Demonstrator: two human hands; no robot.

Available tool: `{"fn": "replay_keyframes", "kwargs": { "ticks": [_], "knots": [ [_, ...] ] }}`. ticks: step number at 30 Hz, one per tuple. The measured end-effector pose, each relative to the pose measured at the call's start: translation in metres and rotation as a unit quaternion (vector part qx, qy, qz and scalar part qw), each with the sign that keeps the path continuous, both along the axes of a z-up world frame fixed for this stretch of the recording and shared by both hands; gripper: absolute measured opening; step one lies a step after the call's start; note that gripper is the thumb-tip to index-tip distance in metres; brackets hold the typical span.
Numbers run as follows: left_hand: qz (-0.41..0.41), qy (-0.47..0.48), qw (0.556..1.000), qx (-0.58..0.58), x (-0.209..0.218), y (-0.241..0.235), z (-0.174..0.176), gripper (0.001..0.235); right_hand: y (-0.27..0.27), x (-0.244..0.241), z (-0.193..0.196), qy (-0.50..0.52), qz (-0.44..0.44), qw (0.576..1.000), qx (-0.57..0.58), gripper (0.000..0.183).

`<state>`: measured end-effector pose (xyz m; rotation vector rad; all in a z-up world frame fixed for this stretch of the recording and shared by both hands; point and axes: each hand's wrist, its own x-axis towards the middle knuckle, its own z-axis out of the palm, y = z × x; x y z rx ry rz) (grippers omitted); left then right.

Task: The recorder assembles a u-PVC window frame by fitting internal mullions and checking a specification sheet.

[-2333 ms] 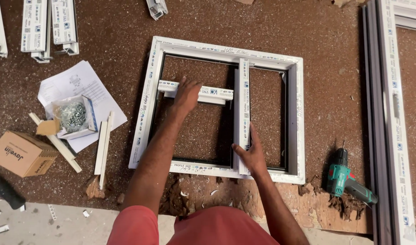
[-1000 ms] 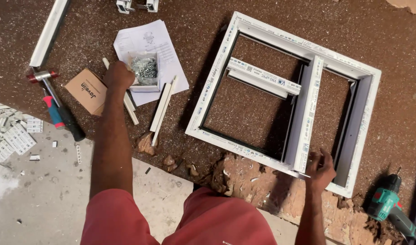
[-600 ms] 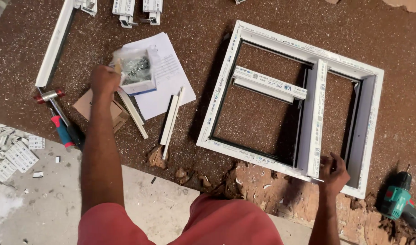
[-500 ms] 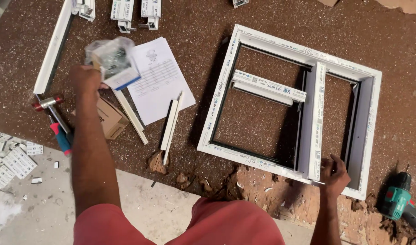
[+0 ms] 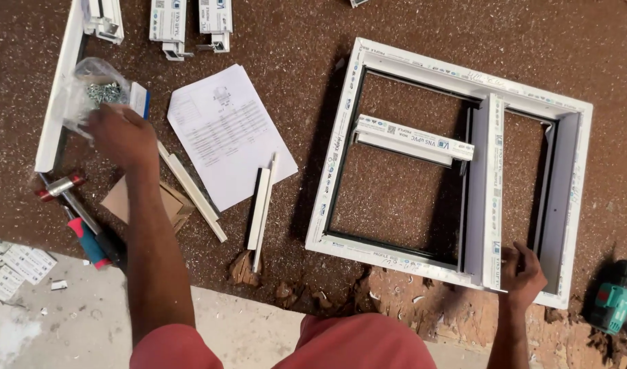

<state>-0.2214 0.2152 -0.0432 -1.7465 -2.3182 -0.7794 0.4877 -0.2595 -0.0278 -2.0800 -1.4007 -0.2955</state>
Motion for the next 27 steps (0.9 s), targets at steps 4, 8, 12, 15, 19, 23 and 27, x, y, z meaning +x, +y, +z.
{"fn": "replay_keyframes", "kwargs": {
  "ticks": [4,8,12,15,19,23,27],
  "knots": [
    [-0.027,-0.068,0.965,-0.25,0.041,-0.001,-0.007,0.044,-0.005,0.012,-0.012,0.103,-0.067,0.991,-0.046,0.012],
    [-0.027,-0.122,0.966,-0.225,0.054,0.002,-0.013,0.046,-0.003,-0.018,0.028,0.284,-0.031,0.957,0.052,0.019],
    [-0.056,-0.451,0.868,-0.2,0.069,-0.012,-0.009,0.033,-0.002,-0.031,0.048,0.361,-0.041,0.911,0.194,0.023],
    [-0.083,-0.517,0.829,-0.195,0.083,-0.031,0.007,0.044,0.007,-0.047,0.064,0.302,-0.018,0.928,0.217,0.026],
    [-0.251,-0.375,0.892,-0.036,0.109,-0.053,0.043,0.025,0.03,-0.074,0.091,0.265,0.063,0.933,0.233,0.025],
    [-0.393,-0.126,0.899,0.145,0.149,-0.118,0.143,0.012,0.058,-0.116,0.116,0.264,0.1,0.936,0.209,0.027],
    [-0.421,-0.154,0.882,0.145,0.183,-0.199,0.204,0.014,0.084,-0.164,0.143,0.351,0.193,0.907,0.13,0.037]
  ]
}}
